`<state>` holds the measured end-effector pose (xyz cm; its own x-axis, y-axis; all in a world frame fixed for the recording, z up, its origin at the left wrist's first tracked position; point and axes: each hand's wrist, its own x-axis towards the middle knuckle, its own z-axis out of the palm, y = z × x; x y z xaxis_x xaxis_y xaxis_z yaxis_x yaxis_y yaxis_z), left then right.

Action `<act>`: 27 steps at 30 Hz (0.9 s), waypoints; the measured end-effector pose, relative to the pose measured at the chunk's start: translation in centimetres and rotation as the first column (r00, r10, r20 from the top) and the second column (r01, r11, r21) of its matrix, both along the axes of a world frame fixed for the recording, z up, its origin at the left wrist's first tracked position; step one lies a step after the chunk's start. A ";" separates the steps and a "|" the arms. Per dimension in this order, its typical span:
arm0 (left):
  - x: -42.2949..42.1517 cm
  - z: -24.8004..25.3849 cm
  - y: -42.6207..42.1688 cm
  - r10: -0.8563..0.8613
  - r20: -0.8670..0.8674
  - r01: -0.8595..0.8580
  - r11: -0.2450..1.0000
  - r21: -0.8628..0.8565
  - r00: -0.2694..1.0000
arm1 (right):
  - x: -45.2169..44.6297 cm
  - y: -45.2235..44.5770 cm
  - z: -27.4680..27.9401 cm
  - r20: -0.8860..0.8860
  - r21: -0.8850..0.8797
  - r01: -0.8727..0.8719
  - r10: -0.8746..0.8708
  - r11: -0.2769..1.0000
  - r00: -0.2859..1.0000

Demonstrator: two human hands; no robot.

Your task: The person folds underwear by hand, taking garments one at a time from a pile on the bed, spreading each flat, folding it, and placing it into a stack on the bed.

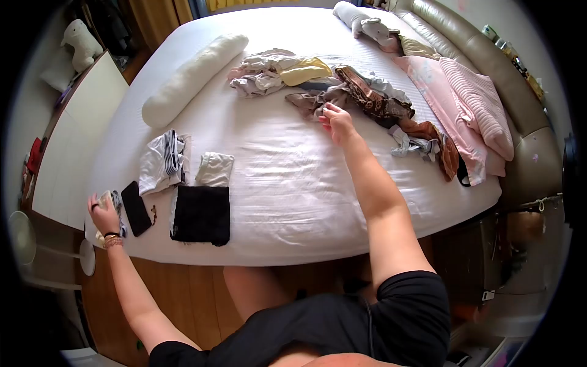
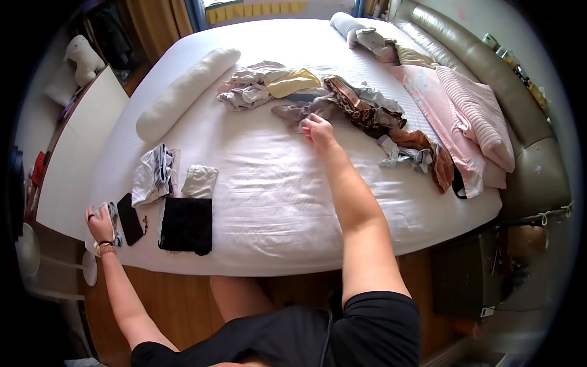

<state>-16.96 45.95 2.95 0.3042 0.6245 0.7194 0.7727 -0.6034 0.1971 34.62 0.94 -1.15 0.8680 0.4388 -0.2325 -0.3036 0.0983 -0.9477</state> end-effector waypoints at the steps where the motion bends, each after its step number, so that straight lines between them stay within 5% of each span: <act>1: 1.0 1.3 -2.4 -0.096 -0.002 0.095 0.993 0.073 0.995 | -3.0 -1.5 1.3 0.005 0.142 -0.047 0.046 0.989 0.999; 3: 5.0 6.5 -12.5 -0.478 0.063 0.482 0.869 -0.110 0.876 | -10.3 -6.3 3.3 0.006 0.336 -0.132 0.138 0.932 0.990; 5: 8.2 4.8 -15.2 -0.639 0.396 0.752 0.561 -0.346 0.659 | -17.0 -11.8 4.4 0.029 0.404 -0.211 0.218 0.890 0.976; 7: 12.3 4.4 -21.6 -0.656 0.505 0.815 0.332 -0.475 0.561 | -20.6 -16.6 3.4 0.030 0.337 -0.291 0.299 0.895 0.954; 10: 16.8 0.5 -29.8 -0.898 0.185 0.800 0.241 -0.550 0.398 | -23.7 -21.5 -0.2 -0.151 0.172 -0.333 0.359 0.927 0.921; 12: 18.2 -1.1 -35.1 -0.955 0.063 0.600 0.131 -0.789 0.291 | -24.6 -23.3 -1.8 -0.153 -0.034 -0.396 0.387 0.918 0.909; 13: 18.3 -2.4 -36.9 -0.960 -0.160 0.784 0.282 -0.554 0.232 | -24.2 -23.9 -1.7 -0.071 -0.148 -0.450 0.444 0.881 0.893; 15: 17.5 -2.9 -38.9 -0.898 -0.249 0.769 0.438 -0.465 0.361 | -22.4 -24.6 -1.3 0.076 -0.377 -0.510 0.575 0.773 0.815; 16: 17.2 -3.1 -39.1 -0.894 -0.158 0.680 0.424 -0.597 0.419 | -21.4 -24.3 0.0 0.223 -0.567 -0.393 0.594 0.724 0.773; 19: 16.4 -4.2 -38.1 -0.784 0.244 0.616 0.213 -0.758 0.571 | -19.3 -20.0 4.0 0.645 -0.600 -0.029 0.505 0.799 0.573; 21: 15.6 -4.2 -37.7 -0.707 0.357 0.595 0.112 -0.796 0.610 | -19.1 -15.4 5.7 0.694 -0.619 -0.072 0.587 0.782 0.416; 24: 14.0 -1.2 -38.8 -0.686 0.495 0.709 0.043 -0.704 0.533 | -19.8 -9.8 6.1 0.635 -0.657 -0.365 0.745 0.660 0.205; 25: 13.4 0.6 -38.8 -0.760 0.417 0.713 0.086 -0.696 0.498 | -20.1 -8.9 6.4 0.560 -0.675 -0.491 0.815 0.551 0.145; 27: 12.3 4.7 -38.7 -0.877 0.241 0.726 0.160 -0.669 0.415 | -21.2 -8.9 8.1 0.550 -0.677 -0.509 0.825 0.531 0.128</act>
<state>-4.66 7.23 7.63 0.9740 0.1584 0.1618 -0.0096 -0.6850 0.7285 13.47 -7.98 6.96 0.0859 0.9941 0.0666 0.7174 -0.0153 -0.6965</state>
